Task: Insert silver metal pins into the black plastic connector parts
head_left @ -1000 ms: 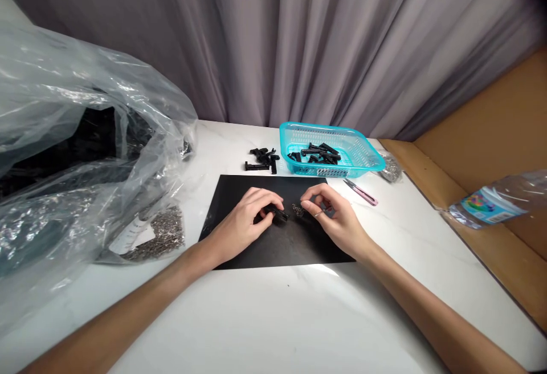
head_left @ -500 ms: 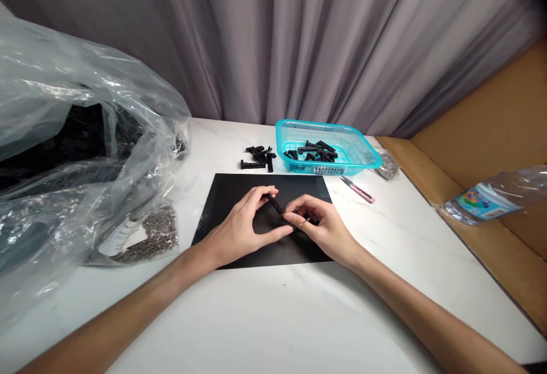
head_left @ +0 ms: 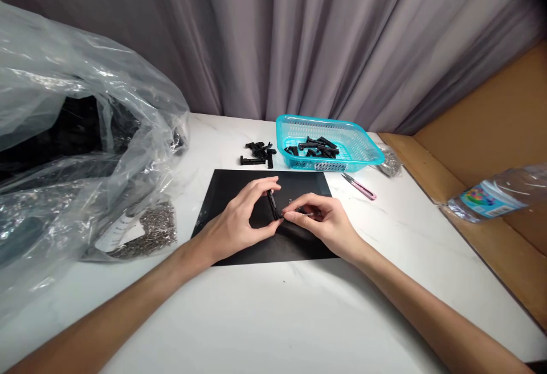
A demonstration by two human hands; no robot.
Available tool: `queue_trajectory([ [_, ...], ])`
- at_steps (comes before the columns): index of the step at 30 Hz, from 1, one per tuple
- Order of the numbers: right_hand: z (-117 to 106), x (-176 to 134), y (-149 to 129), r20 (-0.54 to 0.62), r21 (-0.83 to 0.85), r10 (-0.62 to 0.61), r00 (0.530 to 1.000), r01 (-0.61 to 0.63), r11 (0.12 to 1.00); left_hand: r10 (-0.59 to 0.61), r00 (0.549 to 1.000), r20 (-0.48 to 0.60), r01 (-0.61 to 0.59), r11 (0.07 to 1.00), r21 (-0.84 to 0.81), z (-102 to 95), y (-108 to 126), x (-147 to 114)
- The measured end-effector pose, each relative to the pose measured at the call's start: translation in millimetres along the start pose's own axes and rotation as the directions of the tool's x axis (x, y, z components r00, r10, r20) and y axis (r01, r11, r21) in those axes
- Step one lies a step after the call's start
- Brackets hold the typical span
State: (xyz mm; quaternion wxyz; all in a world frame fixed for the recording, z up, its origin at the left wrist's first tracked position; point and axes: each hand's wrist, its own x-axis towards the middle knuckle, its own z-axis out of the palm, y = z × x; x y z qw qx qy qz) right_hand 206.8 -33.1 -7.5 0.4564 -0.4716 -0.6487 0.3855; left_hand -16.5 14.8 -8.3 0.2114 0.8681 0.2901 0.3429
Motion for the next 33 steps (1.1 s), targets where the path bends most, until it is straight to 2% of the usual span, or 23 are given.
queue_trajectory([
  [6, 0.2, -1.2, -3.0, 0.059, 0.056, -0.015, 0.998, 0.012, 0.998, 0.031, 0.999, -0.018, -0.033, 0.994, -0.105, -1.1, -2.8, 0.0],
  [11, 1.5, -2.3, -2.2, 0.066, 0.07, -0.033, 0.997, 0.028, 0.997, 0.07, 0.997, -0.017, -0.071, 0.997, -0.03, -1.7, -3.3, -0.9],
  [14, 0.7, -2.4, -2.5, 0.061, 0.018, -0.068, 0.996, 0.067, 0.998, 0.089, 0.996, -0.016, -0.089, 0.996, -0.018, -1.6, -1.8, -0.9],
  [23, -2.7, -1.6, -1.4, 0.141, -0.126, -0.1, 0.985, 0.118, 0.985, 0.023, 0.999, 0.025, -0.023, 0.999, -0.022, -0.2, -3.5, -2.0],
  [28, -3.9, -4.0, -3.4, 0.169, -0.239, -0.15, 0.974, 0.188, 0.953, 0.007, 0.999, 0.039, -0.006, 1.0, -0.03, 0.6, -5.1, -2.3],
  [33, -3.6, -4.3, -4.9, 0.131, -0.17, -0.151, 0.98, 0.173, 0.97, 0.0, 1.0, 0.025, 0.002, 0.996, -0.086, 1.6, -4.9, -1.2],
])
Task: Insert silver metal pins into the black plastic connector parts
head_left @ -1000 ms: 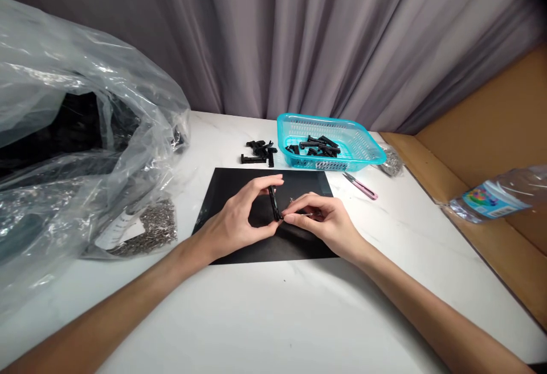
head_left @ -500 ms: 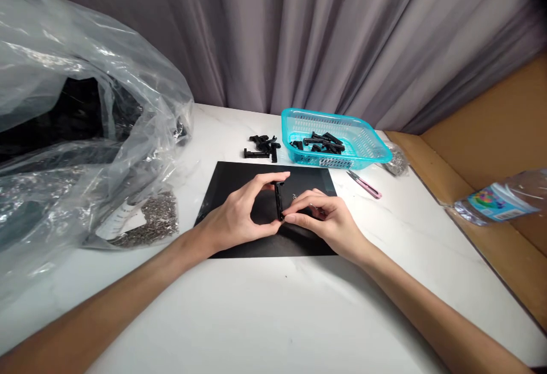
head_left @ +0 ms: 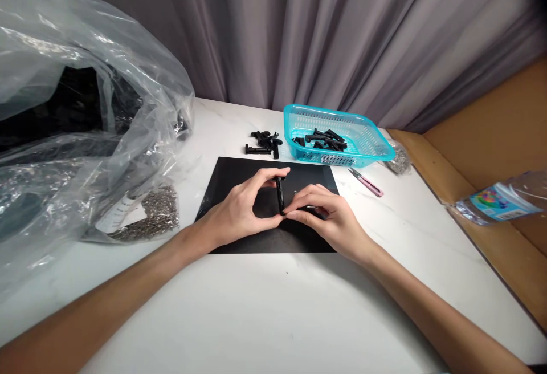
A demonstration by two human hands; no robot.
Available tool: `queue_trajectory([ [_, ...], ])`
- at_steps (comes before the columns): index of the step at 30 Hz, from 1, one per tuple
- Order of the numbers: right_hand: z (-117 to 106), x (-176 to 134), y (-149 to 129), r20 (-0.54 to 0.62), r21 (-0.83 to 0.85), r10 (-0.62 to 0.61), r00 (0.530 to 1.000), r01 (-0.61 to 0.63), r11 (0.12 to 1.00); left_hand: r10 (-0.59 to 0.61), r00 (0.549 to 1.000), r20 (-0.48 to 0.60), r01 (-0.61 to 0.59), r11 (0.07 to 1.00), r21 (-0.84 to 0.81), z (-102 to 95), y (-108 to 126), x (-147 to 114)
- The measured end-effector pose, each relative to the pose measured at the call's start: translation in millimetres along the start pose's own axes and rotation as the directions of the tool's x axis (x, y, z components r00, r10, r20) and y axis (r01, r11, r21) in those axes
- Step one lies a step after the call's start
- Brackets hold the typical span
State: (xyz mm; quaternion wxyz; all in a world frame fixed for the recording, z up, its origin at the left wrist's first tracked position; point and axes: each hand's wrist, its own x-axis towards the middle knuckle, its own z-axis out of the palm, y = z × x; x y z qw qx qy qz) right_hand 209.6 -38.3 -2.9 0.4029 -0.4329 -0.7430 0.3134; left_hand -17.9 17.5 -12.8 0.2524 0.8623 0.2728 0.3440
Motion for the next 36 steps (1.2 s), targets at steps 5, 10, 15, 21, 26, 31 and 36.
queue_trajectory([
  [5, 1, 2, 4, 0.028, 0.108, 0.091, 0.995, -0.094, 0.99, -0.011, 1.0, 0.013, 0.011, 1.0, 0.008, -0.3, 0, 1],
  [10, -3, 3, 1, 0.09, 0.017, 0.021, 0.996, -0.023, 1.0, -0.009, 1.0, 0.026, 0.009, 1.0, 0.01, 0.6, -1, 1],
  [15, -9, 2, -7, 0.133, -0.189, -0.042, 0.99, 0.067, 0.98, -0.002, 0.999, 0.038, 0.0, 1.0, 0.03, 1.6, -1, 0],
  [21, -10, 5, -10, 0.143, -0.206, 0.031, 0.989, -0.001, 0.978, 0.031, 0.998, 0.054, -0.036, 0.995, 0.09, 2.2, -1, 0],
  [26, -7, 10, -1, 0.132, 0.05, 0.21, 0.969, -0.218, 0.975, 0.05, 0.998, 0.039, -0.055, 0.989, 0.141, 2.6, 0, 0],
  [31, -5, 11, 2, 0.151, 0.093, 0.281, 0.948, -0.297, 0.95, 0.089, 0.996, 0.003, -0.088, 0.978, 0.192, 3.7, 1, 0],
  [36, -2, 11, 1, 0.166, 0.12, 0.304, 0.938, -0.325, 0.938, 0.118, 0.993, -0.008, -0.114, 0.974, 0.197, 6.4, 1, -1],
])
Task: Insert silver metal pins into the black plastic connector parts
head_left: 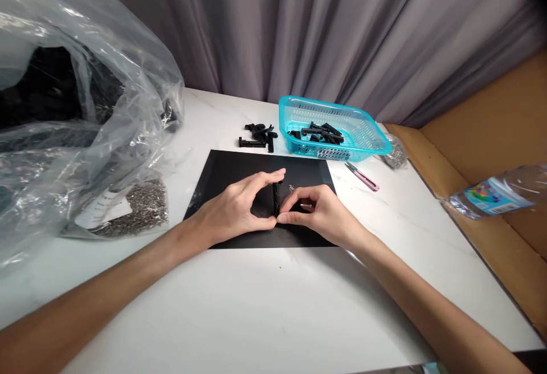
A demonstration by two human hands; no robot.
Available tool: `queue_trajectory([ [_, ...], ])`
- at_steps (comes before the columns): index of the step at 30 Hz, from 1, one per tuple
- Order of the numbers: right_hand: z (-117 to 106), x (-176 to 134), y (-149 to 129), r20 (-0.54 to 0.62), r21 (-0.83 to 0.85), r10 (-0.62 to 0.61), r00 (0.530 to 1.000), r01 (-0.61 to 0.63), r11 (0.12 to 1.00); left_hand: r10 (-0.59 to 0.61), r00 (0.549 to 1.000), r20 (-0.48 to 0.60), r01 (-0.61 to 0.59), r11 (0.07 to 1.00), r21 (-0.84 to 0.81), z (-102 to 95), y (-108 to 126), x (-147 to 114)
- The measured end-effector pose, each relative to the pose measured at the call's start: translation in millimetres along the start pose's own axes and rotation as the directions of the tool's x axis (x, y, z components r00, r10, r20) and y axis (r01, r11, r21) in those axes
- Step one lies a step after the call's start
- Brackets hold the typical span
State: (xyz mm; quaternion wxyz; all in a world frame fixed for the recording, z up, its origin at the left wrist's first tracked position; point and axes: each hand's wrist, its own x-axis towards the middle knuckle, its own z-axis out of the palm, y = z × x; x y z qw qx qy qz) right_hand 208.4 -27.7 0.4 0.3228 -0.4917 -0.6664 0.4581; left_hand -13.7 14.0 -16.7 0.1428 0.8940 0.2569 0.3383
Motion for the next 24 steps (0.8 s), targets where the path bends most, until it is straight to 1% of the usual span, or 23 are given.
queue_trajectory([
  [3, 2, 1, 0, -0.011, -0.019, 0.002, 1.0, -0.002, 1.0, 0.015, 1.0, -0.017, -0.015, 1.0, -0.006, 1.5, 0, -1],
  [5, 2, 0, -1, -0.023, -0.058, -0.001, 1.0, 0.0, 0.998, -0.008, 1.0, -0.008, 0.008, 1.0, -0.014, 1.0, 1, -1],
  [8, -2, -3, -3, 0.002, -0.104, -0.03, 1.0, 0.03, 0.994, -0.104, 0.992, 0.065, 0.107, 0.993, -0.052, -1.7, 4, 1],
  [10, -7, -7, -5, 0.021, -0.103, -0.057, 0.998, 0.058, 0.993, -0.181, 0.975, 0.131, 0.193, 0.978, -0.081, -3.5, 5, 2],
  [11, -11, -9, -6, 0.005, -0.105, -0.069, 0.998, 0.069, 0.992, -0.214, 0.964, 0.157, 0.23, 0.969, -0.089, -3.9, 6, 2],
  [13, -16, -13, -8, -0.084, -0.124, -0.098, 0.992, 0.087, 0.988, -0.252, 0.951, 0.181, 0.271, 0.958, -0.09, -3.7, 5, 2],
  [16, -19, -17, -8, -0.221, -0.192, -0.173, 0.96, 0.131, 0.973, -0.236, 0.958, 0.163, 0.248, 0.967, -0.057, -2.2, 1, 3],
  [18, -17, -19, -7, -0.257, -0.28, -0.205, 0.944, 0.13, 0.951, -0.206, 0.968, 0.141, 0.21, 0.978, -0.015, -2.2, -1, 4],
  [20, -14, -20, -5, -0.253, -0.36, -0.206, 0.945, 0.105, 0.927, -0.175, 0.976, 0.128, 0.173, 0.985, 0.027, -3.4, -2, 6],
  [21, -12, -21, -5, -0.232, -0.374, -0.195, 0.953, 0.098, 0.922, -0.163, 0.979, 0.126, 0.158, 0.986, 0.048, -4.4, -2, 7],
  [24, -12, -20, -3, -0.139, -0.311, -0.133, 0.981, 0.084, 0.947, -0.16, 0.979, 0.124, 0.147, 0.984, 0.105, -7.0, -1, 10],
])
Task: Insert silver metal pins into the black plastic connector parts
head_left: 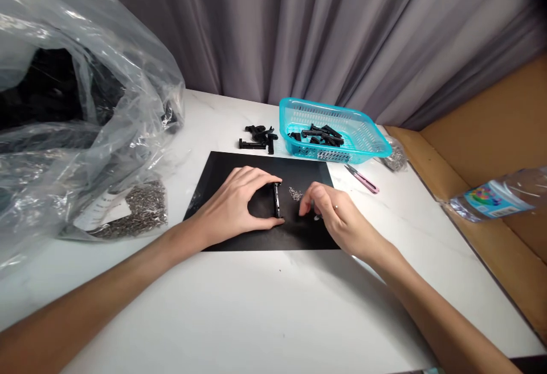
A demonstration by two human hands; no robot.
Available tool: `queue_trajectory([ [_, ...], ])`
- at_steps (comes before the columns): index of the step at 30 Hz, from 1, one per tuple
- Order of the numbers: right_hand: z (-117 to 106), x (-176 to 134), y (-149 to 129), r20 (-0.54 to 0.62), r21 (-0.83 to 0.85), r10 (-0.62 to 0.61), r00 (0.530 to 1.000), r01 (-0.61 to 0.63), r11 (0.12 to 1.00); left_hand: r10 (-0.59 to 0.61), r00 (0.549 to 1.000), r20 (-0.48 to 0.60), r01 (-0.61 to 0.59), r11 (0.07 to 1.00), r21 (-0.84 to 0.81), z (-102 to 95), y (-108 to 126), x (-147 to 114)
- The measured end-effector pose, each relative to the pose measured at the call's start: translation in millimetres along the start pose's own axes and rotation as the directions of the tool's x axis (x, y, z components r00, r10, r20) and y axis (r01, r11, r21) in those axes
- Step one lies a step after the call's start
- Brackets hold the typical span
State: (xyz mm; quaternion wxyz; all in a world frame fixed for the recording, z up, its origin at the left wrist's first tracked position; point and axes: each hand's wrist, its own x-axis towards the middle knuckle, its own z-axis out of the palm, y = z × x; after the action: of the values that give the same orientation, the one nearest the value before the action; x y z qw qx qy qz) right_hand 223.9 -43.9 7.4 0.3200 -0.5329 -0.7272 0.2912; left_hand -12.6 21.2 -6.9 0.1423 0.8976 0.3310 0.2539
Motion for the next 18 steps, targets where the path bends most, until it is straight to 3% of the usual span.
queue_trajectory([
  [8, -5, 12, 9, 0.131, 0.308, 0.191, 0.973, -0.223, 0.925, -0.044, 0.999, -0.011, 0.045, 0.999, 0.029, -0.3, -2, 1],
  [13, -1, 10, 5, 0.08, 0.519, 0.093, 0.992, -0.121, 0.846, -0.064, 0.998, -0.012, 0.064, 0.998, -0.014, -0.1, -5, 0],
  [18, 10, 8, 4, 0.025, 0.579, 0.085, 0.996, -0.083, 0.811, -0.131, 0.991, 0.0, 0.131, 0.991, -0.039, 1.5, -10, -1],
])
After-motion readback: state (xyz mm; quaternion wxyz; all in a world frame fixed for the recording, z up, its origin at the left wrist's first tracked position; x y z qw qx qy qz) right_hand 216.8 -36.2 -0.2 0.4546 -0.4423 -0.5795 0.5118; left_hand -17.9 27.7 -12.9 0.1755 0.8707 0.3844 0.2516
